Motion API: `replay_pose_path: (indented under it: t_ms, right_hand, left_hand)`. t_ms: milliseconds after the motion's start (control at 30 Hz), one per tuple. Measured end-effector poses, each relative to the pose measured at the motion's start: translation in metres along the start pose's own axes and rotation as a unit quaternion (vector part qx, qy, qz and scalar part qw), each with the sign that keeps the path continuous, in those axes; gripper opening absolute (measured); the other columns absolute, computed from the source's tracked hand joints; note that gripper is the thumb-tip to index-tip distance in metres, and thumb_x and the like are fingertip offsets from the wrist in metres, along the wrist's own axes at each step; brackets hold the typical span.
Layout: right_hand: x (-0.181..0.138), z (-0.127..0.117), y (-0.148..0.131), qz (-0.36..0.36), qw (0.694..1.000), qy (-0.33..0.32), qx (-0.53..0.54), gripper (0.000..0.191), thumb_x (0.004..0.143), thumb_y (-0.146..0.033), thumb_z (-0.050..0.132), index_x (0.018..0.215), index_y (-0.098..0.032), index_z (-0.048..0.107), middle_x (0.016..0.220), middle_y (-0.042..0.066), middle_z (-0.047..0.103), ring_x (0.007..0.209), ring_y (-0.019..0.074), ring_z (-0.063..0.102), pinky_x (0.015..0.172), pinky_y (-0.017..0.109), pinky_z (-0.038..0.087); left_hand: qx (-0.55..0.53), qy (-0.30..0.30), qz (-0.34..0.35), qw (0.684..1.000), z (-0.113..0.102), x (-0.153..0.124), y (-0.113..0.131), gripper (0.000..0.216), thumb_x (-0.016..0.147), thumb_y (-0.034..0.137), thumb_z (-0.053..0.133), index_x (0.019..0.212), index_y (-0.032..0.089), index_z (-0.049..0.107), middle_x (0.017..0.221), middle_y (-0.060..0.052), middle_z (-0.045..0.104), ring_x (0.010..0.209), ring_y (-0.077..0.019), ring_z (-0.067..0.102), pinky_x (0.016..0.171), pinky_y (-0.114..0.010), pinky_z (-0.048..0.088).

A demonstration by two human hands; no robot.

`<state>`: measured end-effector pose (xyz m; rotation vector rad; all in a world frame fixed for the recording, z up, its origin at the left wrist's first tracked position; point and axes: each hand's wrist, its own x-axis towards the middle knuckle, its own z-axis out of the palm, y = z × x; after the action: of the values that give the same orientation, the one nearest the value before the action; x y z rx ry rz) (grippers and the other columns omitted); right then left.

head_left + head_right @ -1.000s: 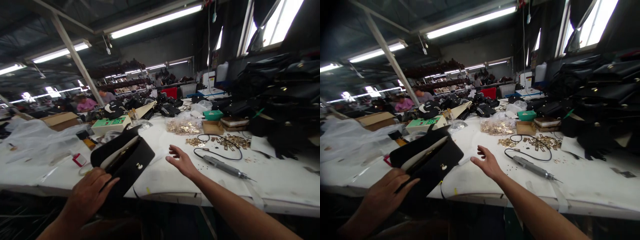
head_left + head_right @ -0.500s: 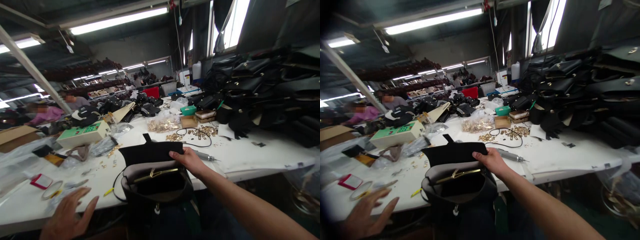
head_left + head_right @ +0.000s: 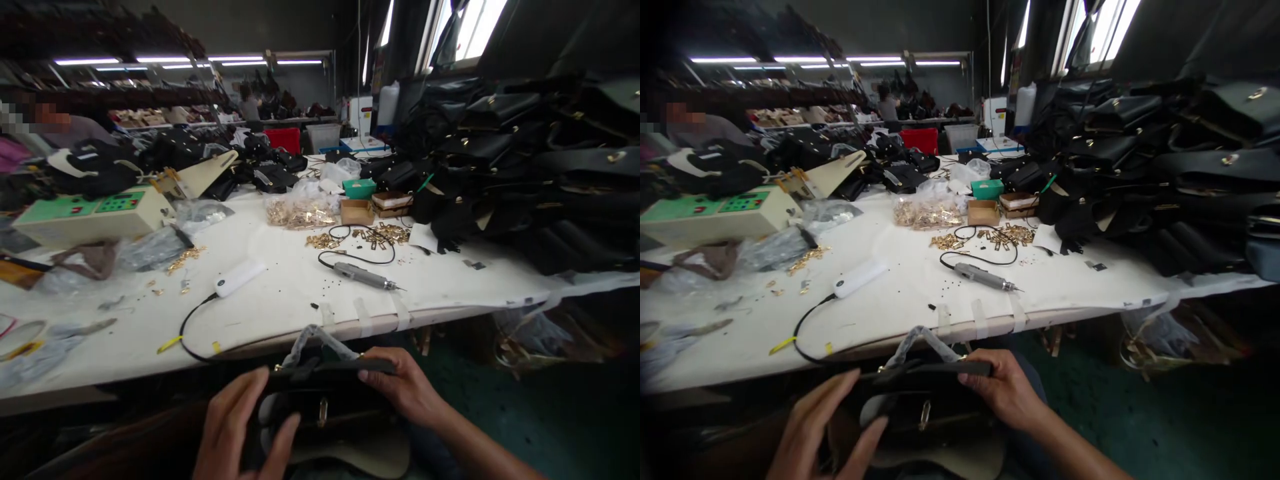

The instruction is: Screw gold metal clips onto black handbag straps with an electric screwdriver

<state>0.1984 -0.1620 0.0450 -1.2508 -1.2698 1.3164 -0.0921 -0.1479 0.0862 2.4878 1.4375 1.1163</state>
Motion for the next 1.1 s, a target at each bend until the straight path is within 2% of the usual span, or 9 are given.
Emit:
replay_pose_path:
  t_ms: [100, 200, 267, 367, 533, 600, 767, 900, 1100]
  right_hand:
    - [-0.007, 0.002, 0.015, 0.034, 0.999, 0.028, 0.03, 0.047, 0.088, -0.055, 0.068, 0.066, -0.015, 0.055, 0.064, -0.003, 0.04, 0.061, 0.0096, 0.035, 0.053, 0.023, 0.027]
    - [-0.009, -0.003, 0.022, 0.061, 0.995, -0.004, 0.076, 0.045, 0.087, -0.055, 0.07, 0.073, -0.014, 0.059, 0.066, -0.003, 0.044, 0.061, 0.0094, 0.037, 0.055, 0.022, 0.03]
    - [-0.008, -0.009, 0.021, 0.095, 0.99, -0.051, 0.095, 0.045, 0.086, -0.057, 0.07, 0.08, -0.012, 0.064, 0.067, -0.001, 0.05, 0.061, 0.0103, 0.042, 0.056, 0.023, 0.035]
    - [0.002, -0.025, 0.01, 0.119, 0.989, -0.083, 0.038, 0.046, 0.083, -0.058, 0.073, 0.088, -0.013, 0.07, 0.074, 0.002, 0.061, 0.068, 0.0159, 0.055, 0.06, 0.025, 0.043]
    - [0.045, -0.045, -0.032, -0.002, 0.996, 0.039, -0.082, 0.056, 0.09, -0.059, 0.064, 0.132, -0.022, 0.064, 0.119, 0.01, 0.069, 0.108, 0.0267, 0.063, 0.093, 0.037, 0.05]
    - [0.064, -0.04, -0.05, -0.047, 0.992, 0.009, -0.116, 0.048, 0.094, -0.058, 0.059, 0.124, -0.022, 0.069, 0.117, 0.01, 0.07, 0.106, 0.0257, 0.064, 0.092, 0.037, 0.05]
    - [0.092, -0.02, -0.077, -0.083, 0.97, -0.099, -0.204, 0.045, 0.101, -0.052, 0.051, 0.087, -0.017, 0.074, 0.083, 0.005, 0.07, 0.079, 0.0186, 0.063, 0.071, 0.028, 0.047]
    - [0.097, -0.014, -0.08, -0.091, 0.954, -0.141, -0.247, 0.035, 0.1, -0.045, 0.056, 0.09, -0.02, 0.077, 0.083, 0.002, 0.071, 0.078, 0.0157, 0.064, 0.07, 0.025, 0.045]
    - [0.086, -0.005, -0.062, -0.164, 0.924, -0.099, -0.331, 0.022, 0.098, -0.038, 0.062, 0.111, -0.027, 0.077, 0.095, 0.004, 0.074, 0.087, 0.0175, 0.068, 0.079, 0.026, 0.05]
  left_hand:
    - [0.025, -0.027, 0.063, 0.997, 0.022, 0.037, 0.012, 0.045, 0.093, 0.027, 0.063, 0.137, 0.023, 0.055, 0.13, -0.009, 0.066, 0.126, -0.0278, 0.057, 0.109, -0.046, 0.044]
    - [0.018, -0.063, 0.091, 0.994, 0.037, 0.062, 0.014, 0.028, 0.096, 0.021, 0.059, 0.124, 0.022, 0.061, 0.117, -0.005, 0.072, 0.112, -0.0236, 0.064, 0.116, -0.053, 0.029]
    - [-0.015, -0.085, 0.079, 0.993, 0.045, 0.068, 0.011, 0.016, 0.098, 0.02, 0.055, 0.111, 0.021, 0.065, 0.103, -0.003, 0.074, 0.096, -0.0196, 0.067, 0.11, -0.05, 0.035]
    - [-0.048, -0.145, 0.045, 0.987, 0.058, 0.071, 0.007, 0.018, 0.1, 0.026, 0.051, 0.094, 0.022, 0.068, 0.085, -0.001, 0.072, 0.079, -0.0185, 0.064, 0.083, -0.04, 0.044]
    - [-0.107, -0.228, -0.03, 0.967, 0.08, 0.079, 0.005, 0.023, 0.101, 0.036, 0.052, 0.099, 0.024, 0.071, 0.095, -0.001, 0.075, 0.088, -0.0202, 0.068, 0.083, -0.036, 0.046]
    - [-0.125, -0.25, -0.059, 0.958, 0.084, 0.083, 0.002, 0.025, 0.101, 0.038, 0.051, 0.102, 0.025, 0.072, 0.098, -0.001, 0.076, 0.091, -0.0203, 0.069, 0.085, -0.035, 0.047]
    - [-0.153, -0.264, -0.093, 0.948, 0.085, 0.086, -0.007, 0.027, 0.102, 0.039, 0.048, 0.105, 0.027, 0.072, 0.1, 0.0, 0.076, 0.094, -0.0194, 0.069, 0.087, -0.031, 0.048]
    - [-0.138, -0.265, -0.065, 0.952, 0.088, 0.085, -0.005, 0.025, 0.101, 0.035, 0.049, 0.102, 0.027, 0.073, 0.096, -0.001, 0.076, 0.089, -0.0196, 0.07, 0.082, -0.03, 0.049]
    - [-0.133, -0.247, -0.062, 0.958, 0.09, 0.087, 0.002, 0.028, 0.101, 0.033, 0.047, 0.11, 0.031, 0.073, 0.093, -0.001, 0.077, 0.085, -0.0203, 0.072, 0.078, -0.03, 0.049]
